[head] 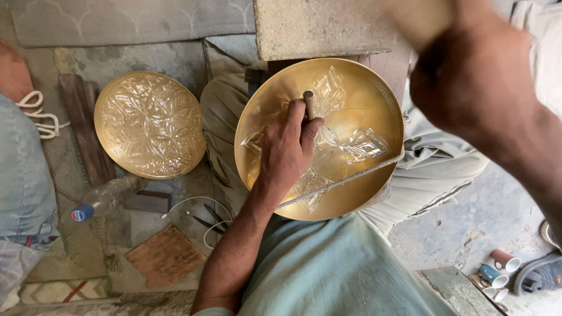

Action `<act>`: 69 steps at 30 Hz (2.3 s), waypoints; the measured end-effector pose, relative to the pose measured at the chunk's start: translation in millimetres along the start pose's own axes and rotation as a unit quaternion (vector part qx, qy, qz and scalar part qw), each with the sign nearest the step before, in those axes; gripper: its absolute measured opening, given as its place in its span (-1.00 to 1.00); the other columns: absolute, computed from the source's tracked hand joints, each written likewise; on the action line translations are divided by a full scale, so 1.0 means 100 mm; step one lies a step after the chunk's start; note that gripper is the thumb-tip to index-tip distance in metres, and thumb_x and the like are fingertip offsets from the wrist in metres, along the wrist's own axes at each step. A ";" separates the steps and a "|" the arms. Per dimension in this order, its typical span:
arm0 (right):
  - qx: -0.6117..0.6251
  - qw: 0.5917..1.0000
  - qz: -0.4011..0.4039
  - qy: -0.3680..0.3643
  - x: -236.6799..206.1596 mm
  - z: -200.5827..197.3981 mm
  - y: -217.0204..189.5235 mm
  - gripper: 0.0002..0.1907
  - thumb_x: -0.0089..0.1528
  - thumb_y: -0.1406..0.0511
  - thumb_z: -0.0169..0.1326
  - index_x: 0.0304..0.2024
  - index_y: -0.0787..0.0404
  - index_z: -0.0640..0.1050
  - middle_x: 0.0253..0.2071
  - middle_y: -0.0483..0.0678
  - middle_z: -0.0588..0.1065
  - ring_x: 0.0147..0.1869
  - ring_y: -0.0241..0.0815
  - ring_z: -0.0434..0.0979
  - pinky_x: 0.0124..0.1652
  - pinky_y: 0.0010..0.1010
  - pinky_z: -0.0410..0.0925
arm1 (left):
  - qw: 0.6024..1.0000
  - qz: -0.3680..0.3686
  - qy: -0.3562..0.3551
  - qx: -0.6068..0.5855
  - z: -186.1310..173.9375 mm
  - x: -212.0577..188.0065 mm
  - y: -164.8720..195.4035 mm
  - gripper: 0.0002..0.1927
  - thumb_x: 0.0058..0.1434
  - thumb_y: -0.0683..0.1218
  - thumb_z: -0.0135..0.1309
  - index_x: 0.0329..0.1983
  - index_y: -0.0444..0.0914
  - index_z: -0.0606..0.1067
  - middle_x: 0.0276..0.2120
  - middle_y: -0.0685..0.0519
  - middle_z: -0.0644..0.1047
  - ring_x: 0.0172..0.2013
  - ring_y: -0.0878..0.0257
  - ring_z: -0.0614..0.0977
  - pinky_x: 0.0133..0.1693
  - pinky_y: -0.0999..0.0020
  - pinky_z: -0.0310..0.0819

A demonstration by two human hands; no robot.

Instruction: The person sits on the floor holding a small punch against a brass plate with floral designs and strikes the punch with a wooden mallet, working the design across the plate surface. A second finished brass plate rests beside them on the floor.

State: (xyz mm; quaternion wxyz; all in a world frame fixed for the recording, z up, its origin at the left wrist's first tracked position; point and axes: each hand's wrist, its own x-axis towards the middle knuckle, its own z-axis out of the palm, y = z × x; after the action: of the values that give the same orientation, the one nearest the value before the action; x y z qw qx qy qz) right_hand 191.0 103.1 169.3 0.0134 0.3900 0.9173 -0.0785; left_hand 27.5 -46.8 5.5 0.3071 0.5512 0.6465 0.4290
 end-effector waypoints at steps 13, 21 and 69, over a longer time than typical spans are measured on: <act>0.279 0.902 0.284 0.167 -2.09 0.76 0.71 -0.54 0.34 0.36 0.31 0.10 0.42 0.34 -0.11 0.16 0.55 -0.17 -0.13 0.61 -0.16 -0.33 0.52 | 0.981 -0.079 0.112 -0.137 -1.05 -0.72 0.21 -0.83 0.47 -0.24 0.08 -0.07 -0.39 0.33 -0.25 -0.03 0.59 -0.26 0.29 0.71 -0.22 0.41 0.72; 0.428 0.700 0.491 0.292 -3.17 2.04 0.08 -0.63 0.27 0.30 0.32 0.00 0.40 0.51 -0.19 -0.06 0.55 -0.18 -0.26 0.53 -0.14 -0.42 0.42 | 0.938 -0.151 0.213 -0.227 -1.17 -1.61 0.04 -0.74 0.46 -0.21 0.08 0.04 -0.38 0.26 -0.19 -0.04 0.51 -0.24 0.31 0.64 -0.20 0.35 0.73; 0.121 0.976 0.117 0.138 -1.26 0.60 0.61 -0.48 0.22 0.45 0.23 0.21 0.39 0.39 -0.09 0.23 0.53 -0.08 0.14 0.60 -0.11 -0.13 0.47 | 1.000 0.006 -0.009 -0.028 0.19 0.01 0.07 -0.69 0.43 -0.02 0.12 0.06 -0.25 0.34 -0.35 -0.08 0.59 -0.32 -0.08 0.66 -0.31 0.08 0.48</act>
State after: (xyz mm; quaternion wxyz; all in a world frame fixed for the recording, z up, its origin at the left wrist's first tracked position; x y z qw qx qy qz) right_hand 320.1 45.6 112.8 -0.1511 0.5009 0.8419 -0.1325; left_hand 46.8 -41.5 3.7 0.3255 0.5500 0.6278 0.4443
